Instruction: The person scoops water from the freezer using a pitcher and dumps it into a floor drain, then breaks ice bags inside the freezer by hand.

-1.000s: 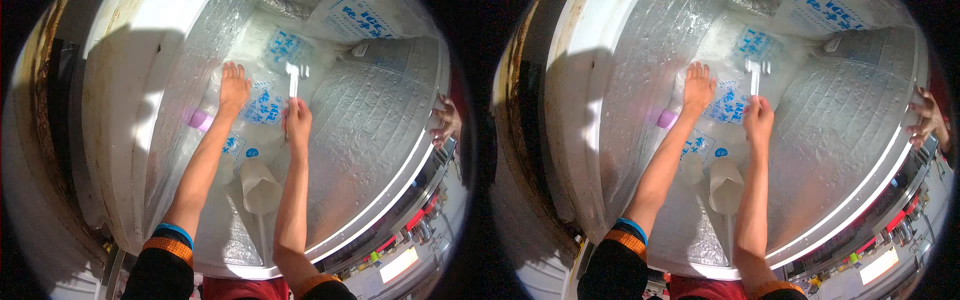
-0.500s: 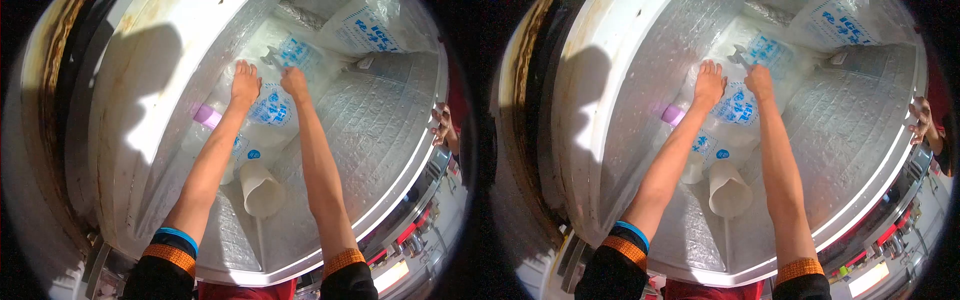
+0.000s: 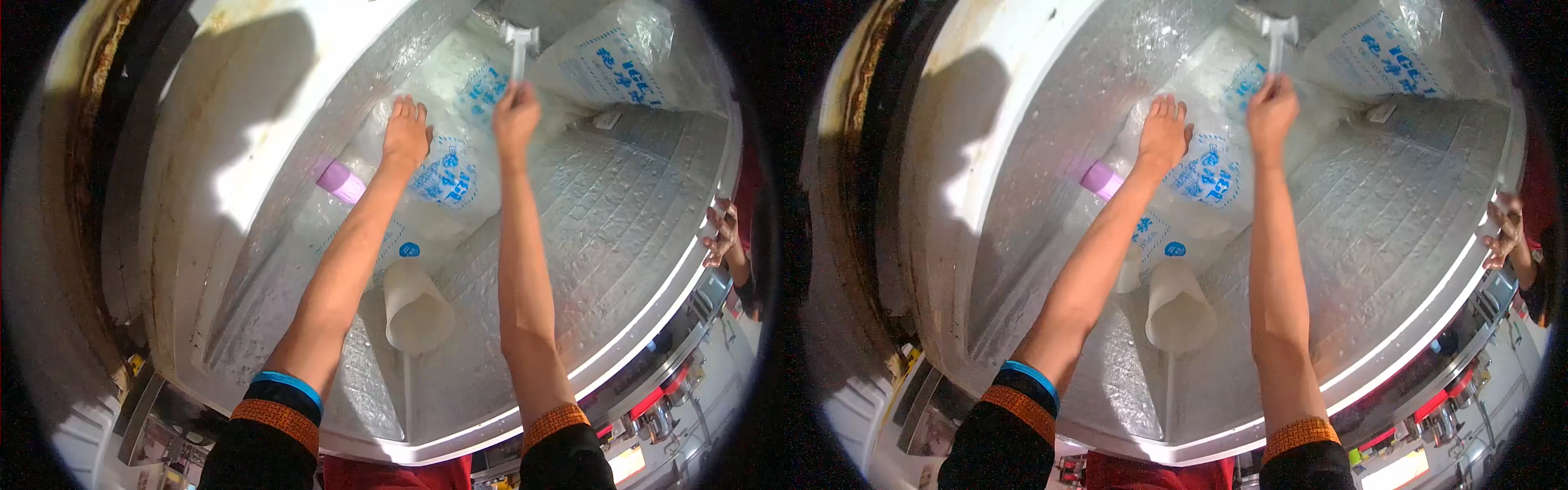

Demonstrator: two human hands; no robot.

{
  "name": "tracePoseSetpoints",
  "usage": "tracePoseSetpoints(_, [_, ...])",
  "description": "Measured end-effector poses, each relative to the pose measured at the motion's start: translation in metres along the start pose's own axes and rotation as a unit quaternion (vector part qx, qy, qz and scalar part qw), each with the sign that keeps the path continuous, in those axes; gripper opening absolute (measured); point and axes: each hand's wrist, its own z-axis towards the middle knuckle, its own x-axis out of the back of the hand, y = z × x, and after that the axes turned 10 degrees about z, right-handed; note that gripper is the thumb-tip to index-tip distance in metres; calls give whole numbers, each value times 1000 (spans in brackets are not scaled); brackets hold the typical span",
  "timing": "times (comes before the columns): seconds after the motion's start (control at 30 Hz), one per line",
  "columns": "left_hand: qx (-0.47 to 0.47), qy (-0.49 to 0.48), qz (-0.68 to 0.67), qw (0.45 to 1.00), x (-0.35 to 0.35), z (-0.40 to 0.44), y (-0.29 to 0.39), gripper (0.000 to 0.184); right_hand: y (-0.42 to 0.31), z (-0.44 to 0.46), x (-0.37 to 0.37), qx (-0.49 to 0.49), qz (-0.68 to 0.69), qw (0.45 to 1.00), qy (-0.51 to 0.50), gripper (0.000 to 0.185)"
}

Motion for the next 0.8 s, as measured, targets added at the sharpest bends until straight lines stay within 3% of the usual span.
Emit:
tracePoseSetpoints(0.03, [3, 2, 0, 1000, 1, 1, 0, 57, 28, -7, -13, 4, 1, 1000, 0, 29])
tracePoseSetpoints(0.1, [1, -6, -14, 1000, 2, 1, -1, 56, 94, -21, -39, 77, -138, 961, -227, 27])
tracePoseSetpoints(0.23, [-3, -15, -2, 1000, 2, -1, 1, 56, 19, 16, 7, 30, -60, 976, -206, 23])
tracePoseSetpoints(0.3, [10, -4, -20, 1000, 1, 2, 1, 55, -11, 25, 11, -47, 55, 997, -34, 19])
tracePoseSetpoints(0.33, [9, -6, -19, 1000, -1, -1, 1, 55, 9, 14, -1, -50, 55, 997, -35, 19])
tracePoseSetpoints(0.4, [5, -5, -19, 1000, 1, 3, 1, 53, 64, -7, -33, 85, 53, 995, -14, 20])
tracePoseSetpoints(0.43, [4, -4, -19, 1000, 2, 6, 0, 53, 59, -10, -30, 85, 53, 995, -12, 20])
tracePoseSetpoints(0.5, [25, -5, -27, 999, 0, 8, 2, 50, 54, -23, -19, 11, -150, 952, -268, 23])
tracePoseSetpoints(0.6, [36, 7, -28, 999, 0, 9, 4, 46, 34, 5, -9, -7, -41, 973, -227, 27])
tracePoseSetpoints(0.73, [41, 61, -32, 997, 2, 12, 0, 45, -11, 14, 1, -72, -37, 978, -192, 28])
tracePoseSetpoints(0.8, [34, -19, -51, 998, 10, 17, -4, 47, 20, 7, -12, -15, -34, 976, -216, 30])
